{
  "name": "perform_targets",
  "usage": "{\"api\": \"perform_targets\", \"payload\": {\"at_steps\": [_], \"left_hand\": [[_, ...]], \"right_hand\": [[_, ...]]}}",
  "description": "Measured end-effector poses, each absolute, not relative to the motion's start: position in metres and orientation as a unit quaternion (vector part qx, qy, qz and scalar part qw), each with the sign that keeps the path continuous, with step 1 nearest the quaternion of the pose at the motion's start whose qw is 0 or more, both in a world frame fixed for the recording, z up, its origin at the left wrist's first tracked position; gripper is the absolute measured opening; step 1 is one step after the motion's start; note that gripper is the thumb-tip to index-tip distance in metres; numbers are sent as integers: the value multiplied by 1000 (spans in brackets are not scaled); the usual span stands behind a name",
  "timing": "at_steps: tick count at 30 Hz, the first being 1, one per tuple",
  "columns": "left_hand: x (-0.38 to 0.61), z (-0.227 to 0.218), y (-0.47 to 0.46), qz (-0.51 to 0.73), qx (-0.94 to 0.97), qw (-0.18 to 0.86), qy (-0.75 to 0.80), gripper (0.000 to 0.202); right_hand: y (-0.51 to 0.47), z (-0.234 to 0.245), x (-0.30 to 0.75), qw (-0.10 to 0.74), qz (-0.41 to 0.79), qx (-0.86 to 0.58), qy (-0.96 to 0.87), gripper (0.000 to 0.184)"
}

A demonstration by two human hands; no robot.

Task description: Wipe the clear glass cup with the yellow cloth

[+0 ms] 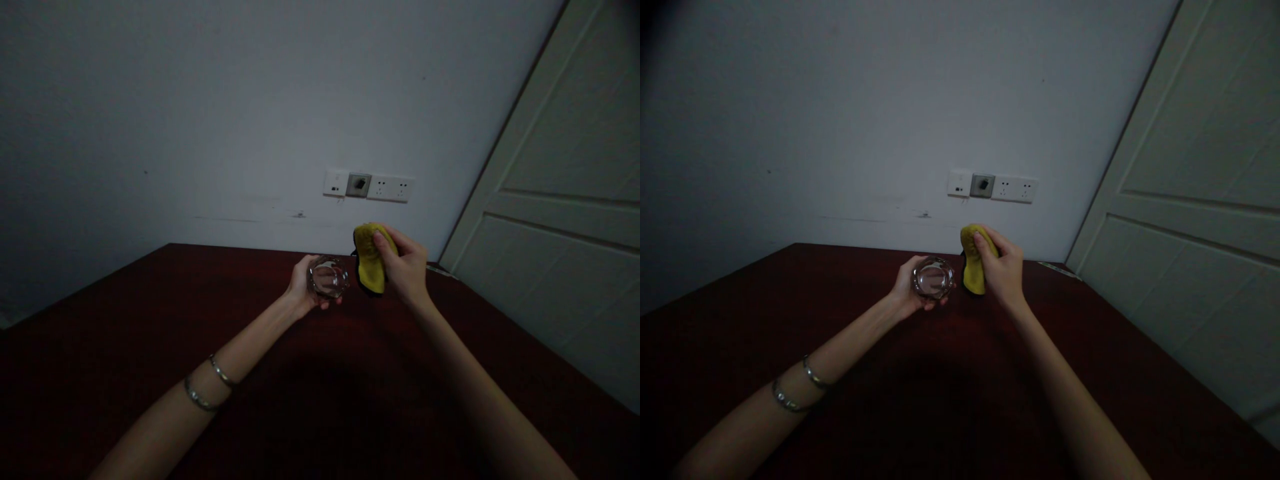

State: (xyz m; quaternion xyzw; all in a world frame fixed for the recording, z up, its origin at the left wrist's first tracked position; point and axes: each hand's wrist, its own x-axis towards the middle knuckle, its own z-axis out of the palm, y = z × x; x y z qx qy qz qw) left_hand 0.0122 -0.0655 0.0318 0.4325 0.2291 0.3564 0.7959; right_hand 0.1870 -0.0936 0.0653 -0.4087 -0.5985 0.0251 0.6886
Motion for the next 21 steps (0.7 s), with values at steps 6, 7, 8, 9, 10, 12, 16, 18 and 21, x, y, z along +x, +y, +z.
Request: {"api": "perform_targets", "payload": {"at_steps": [6, 7, 8, 9, 10, 12, 16, 18, 21], "left_hand": [[13, 28, -66, 362, 456, 789, 198, 44], [13, 28, -66, 360, 461, 787, 194, 44], [13, 28, -66, 360, 465, 785, 193, 44], [13, 29, -67, 362, 468, 782, 196, 44], [14, 29, -67, 364, 471, 777, 202, 44], [16, 31, -70, 379, 468, 765, 227, 45], [21, 33, -76, 438, 405, 751, 283, 45], [22, 34, -77, 442, 397, 752, 284, 44], [19, 32, -73, 398, 447, 763, 246, 45]], "right_hand": [[-100, 52, 168, 572, -53, -346, -742, 29], [-101, 50, 167, 544, -69, -328, -769, 32], [-101, 47, 166, 518, -87, -311, -792, 35], [-102, 46, 165, 495, -105, -298, -809, 38], [-103, 45, 165, 474, -124, -288, -823, 40], [-107, 47, 163, 436, -159, -264, -845, 42], [-114, 53, 157, 355, -219, -213, -884, 36], [-115, 55, 157, 345, -232, -210, -885, 34], [-109, 54, 164, 369, -223, -234, -871, 36]]}}
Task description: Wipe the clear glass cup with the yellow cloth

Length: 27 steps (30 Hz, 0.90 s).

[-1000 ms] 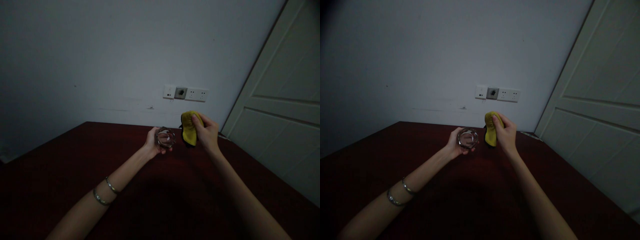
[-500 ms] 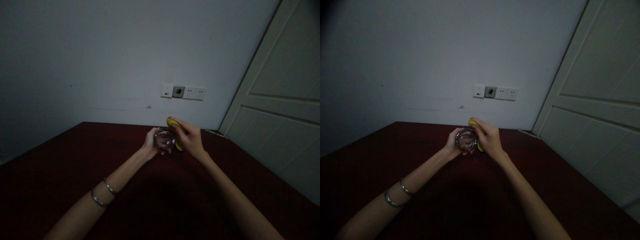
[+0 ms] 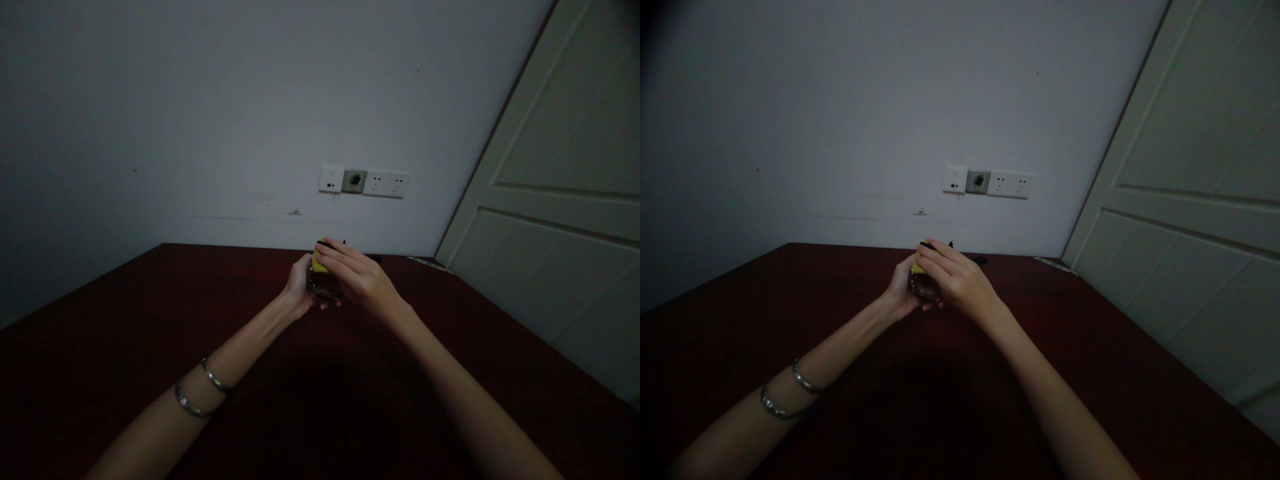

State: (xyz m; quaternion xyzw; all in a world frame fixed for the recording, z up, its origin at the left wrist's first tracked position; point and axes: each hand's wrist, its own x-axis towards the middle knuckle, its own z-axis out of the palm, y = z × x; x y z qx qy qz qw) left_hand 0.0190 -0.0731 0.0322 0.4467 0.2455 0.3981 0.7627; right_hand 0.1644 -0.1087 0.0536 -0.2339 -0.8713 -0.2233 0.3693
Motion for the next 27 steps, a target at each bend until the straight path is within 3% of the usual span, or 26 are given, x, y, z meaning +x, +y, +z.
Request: {"api": "perform_targets", "payload": {"at_steps": [8, 16, 21, 27], "left_hand": [[10, 30, -63, 388, 456, 776, 198, 39], [9, 38, -65, 441, 353, 793, 228, 38], [11, 43, -67, 485, 281, 784, 267, 35], [14, 45, -66, 543, 196, 774, 259, 30]], "right_hand": [[-98, 47, 184, 392, -163, -269, -864, 52], [-107, 51, 176, 378, -196, -255, -868, 41], [-105, 46, 175, 388, -203, -265, -859, 48], [-110, 44, 167, 366, -293, -242, -850, 39]]}}
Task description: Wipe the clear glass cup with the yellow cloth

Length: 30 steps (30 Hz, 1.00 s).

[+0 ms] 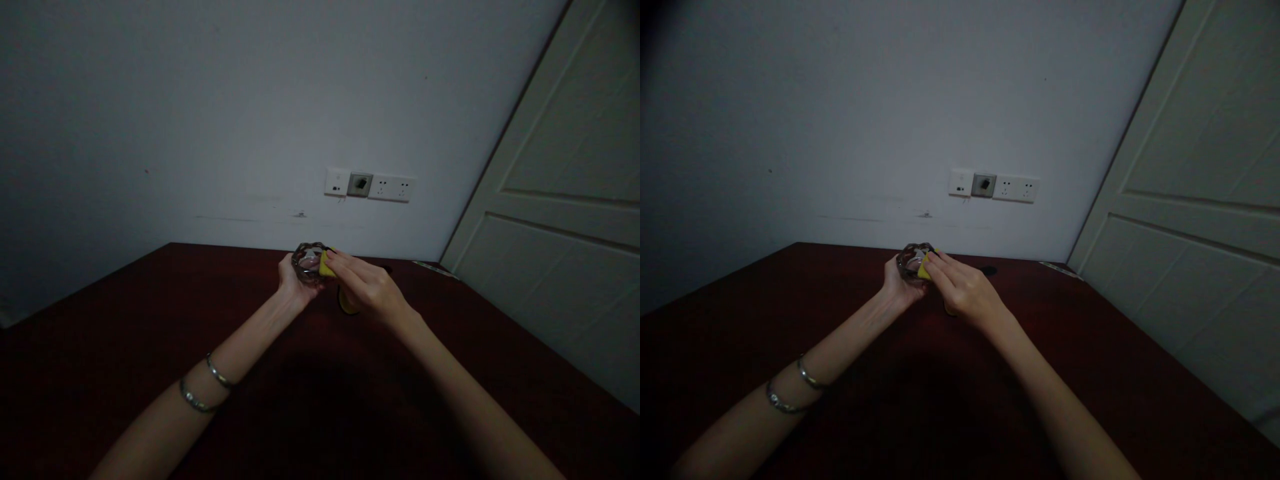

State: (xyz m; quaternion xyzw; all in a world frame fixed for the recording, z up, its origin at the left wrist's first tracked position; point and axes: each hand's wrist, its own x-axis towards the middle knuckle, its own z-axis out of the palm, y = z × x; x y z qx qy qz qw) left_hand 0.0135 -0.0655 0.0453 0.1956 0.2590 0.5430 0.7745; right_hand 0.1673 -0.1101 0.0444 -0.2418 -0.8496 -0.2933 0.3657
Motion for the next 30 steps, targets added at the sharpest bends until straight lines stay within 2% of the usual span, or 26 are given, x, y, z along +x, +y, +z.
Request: {"api": "perform_targets", "payload": {"at_steps": [4, 11, 20, 25, 30], "left_hand": [[16, 44, -63, 582, 160, 765, 227, 26], [26, 43, -65, 621, 183, 726, 233, 29], [32, 44, -73, 658, 252, 674, 223, 25], [27, 43, -75, 569, 333, 700, 276, 34], [20, 35, -69, 502, 389, 726, 263, 44]], "right_hand": [[-115, 45, 157, 356, -323, -208, -852, 32], [-120, 49, 146, 338, -335, -202, -856, 32], [-120, 51, 148, 377, -306, -227, -844, 35], [-114, 54, 162, 410, -245, -247, -843, 36], [-112, 61, 173, 514, -187, -307, -779, 31]]}}
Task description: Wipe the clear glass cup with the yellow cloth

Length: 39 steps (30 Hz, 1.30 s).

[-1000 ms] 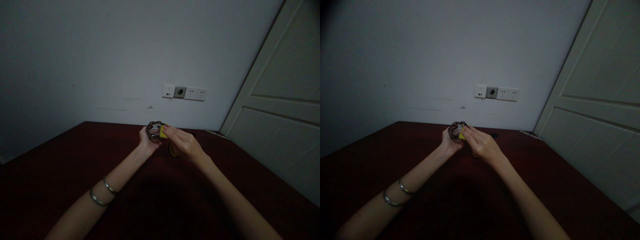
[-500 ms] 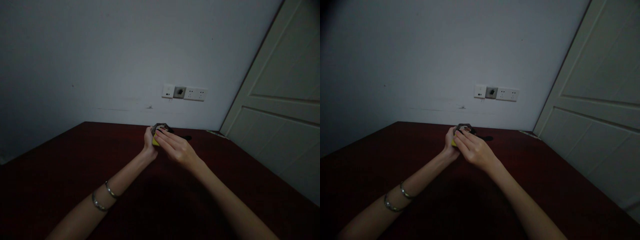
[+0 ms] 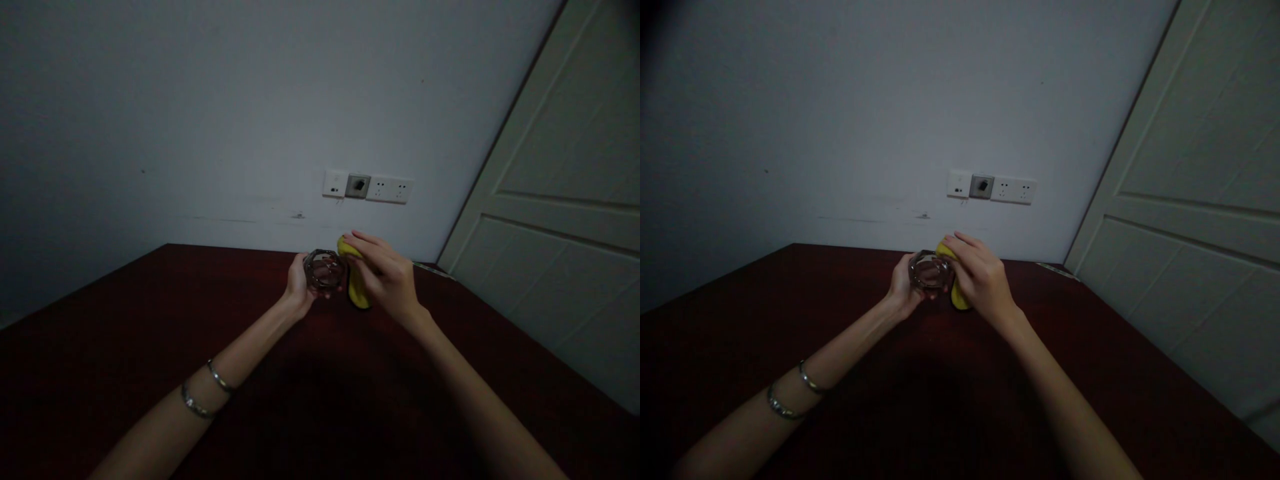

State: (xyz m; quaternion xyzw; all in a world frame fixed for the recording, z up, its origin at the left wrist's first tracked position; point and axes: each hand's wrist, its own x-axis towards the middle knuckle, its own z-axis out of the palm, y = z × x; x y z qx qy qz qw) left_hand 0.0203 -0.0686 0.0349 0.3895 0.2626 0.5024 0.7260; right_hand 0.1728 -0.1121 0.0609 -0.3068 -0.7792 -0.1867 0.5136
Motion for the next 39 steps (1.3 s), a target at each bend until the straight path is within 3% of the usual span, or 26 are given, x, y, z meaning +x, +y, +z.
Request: {"api": "perform_targets", "payload": {"at_steps": [7, 14, 19, 27, 39], "left_hand": [[14, 23, -58, 485, 408, 732, 252, 43], [4, 13, -49, 450, 440, 748, 210, 54], [0, 8, -43, 412, 474, 759, 173, 64], [0, 6, -45, 365, 486, 777, 162, 66], [2, 10, -52, 332, 506, 781, 156, 72]], "right_hand": [[-105, 64, 181, 636, -34, -415, -650, 24], [-94, 61, 189, 649, 213, -450, -575, 39], [-93, 61, 190, 594, 330, -469, -564, 31], [-104, 60, 178, 418, 349, -492, -680, 37], [-97, 52, 183, 373, 413, -447, -700, 34]]}}
